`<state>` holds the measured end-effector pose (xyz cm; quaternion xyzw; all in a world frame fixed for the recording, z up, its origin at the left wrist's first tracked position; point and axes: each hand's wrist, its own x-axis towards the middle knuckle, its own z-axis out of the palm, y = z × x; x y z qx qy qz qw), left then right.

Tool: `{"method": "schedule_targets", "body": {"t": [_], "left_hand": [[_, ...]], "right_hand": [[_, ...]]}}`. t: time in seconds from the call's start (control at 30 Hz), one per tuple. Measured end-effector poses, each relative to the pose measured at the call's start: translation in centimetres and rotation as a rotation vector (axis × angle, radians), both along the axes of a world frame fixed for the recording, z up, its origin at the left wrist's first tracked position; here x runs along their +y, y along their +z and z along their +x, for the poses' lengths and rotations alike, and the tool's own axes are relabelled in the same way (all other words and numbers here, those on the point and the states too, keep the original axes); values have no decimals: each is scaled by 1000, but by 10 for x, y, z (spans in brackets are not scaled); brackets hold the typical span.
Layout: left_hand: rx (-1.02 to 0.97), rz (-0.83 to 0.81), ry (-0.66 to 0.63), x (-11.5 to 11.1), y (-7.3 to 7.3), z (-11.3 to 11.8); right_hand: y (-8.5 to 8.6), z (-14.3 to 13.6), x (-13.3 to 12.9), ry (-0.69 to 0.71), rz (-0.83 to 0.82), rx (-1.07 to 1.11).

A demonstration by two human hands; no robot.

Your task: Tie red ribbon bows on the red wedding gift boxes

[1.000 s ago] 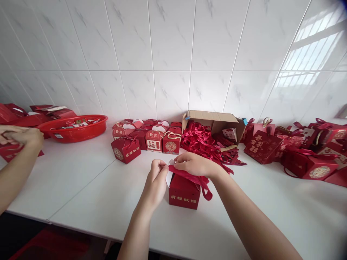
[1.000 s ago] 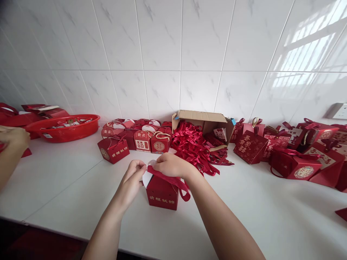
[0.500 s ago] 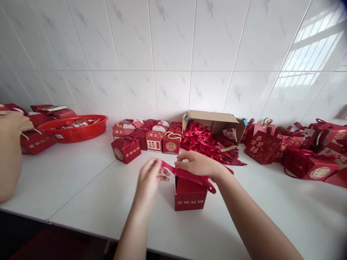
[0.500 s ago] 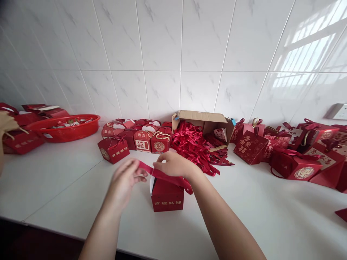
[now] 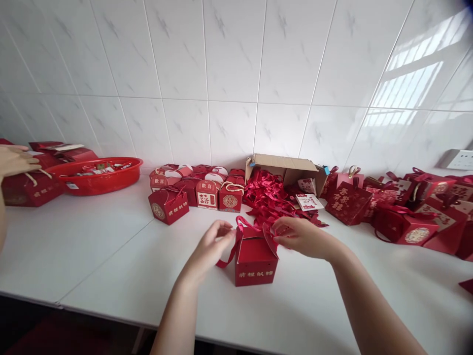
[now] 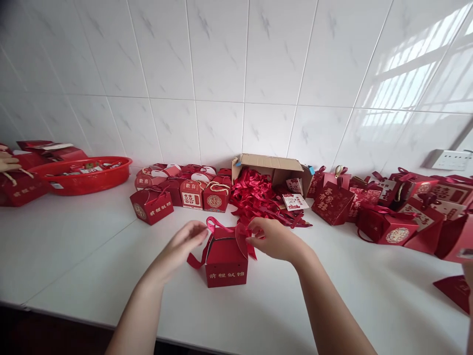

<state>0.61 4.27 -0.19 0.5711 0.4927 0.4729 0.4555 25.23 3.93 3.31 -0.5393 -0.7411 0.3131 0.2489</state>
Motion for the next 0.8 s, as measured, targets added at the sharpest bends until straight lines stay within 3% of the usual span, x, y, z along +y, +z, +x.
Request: {"method": "schedule_targets", "body": {"t": [0.07,0.13,0.3,0.53,0.67,0.8], "left_hand": [[59,-85,-109,-3,-1,5],[87,-131,-136,-5,-1,7],[97,-155,-218,-2,-5,2],[-137,-15,3,8,-3,-14],[-101,-49,21,9,-3,-21],[-137,-54,30,8,-3,-19]], "right_hand": [[-14,-3,-3,7,3,58],[-24,-7,-6,-7,20,102],[-35,-7,-11,-24,117,132],[-38,33,-7,-195,310,-36],[-40,45,-8,-145,350,-49],[-43,42,-13,-107,274,118]]}}
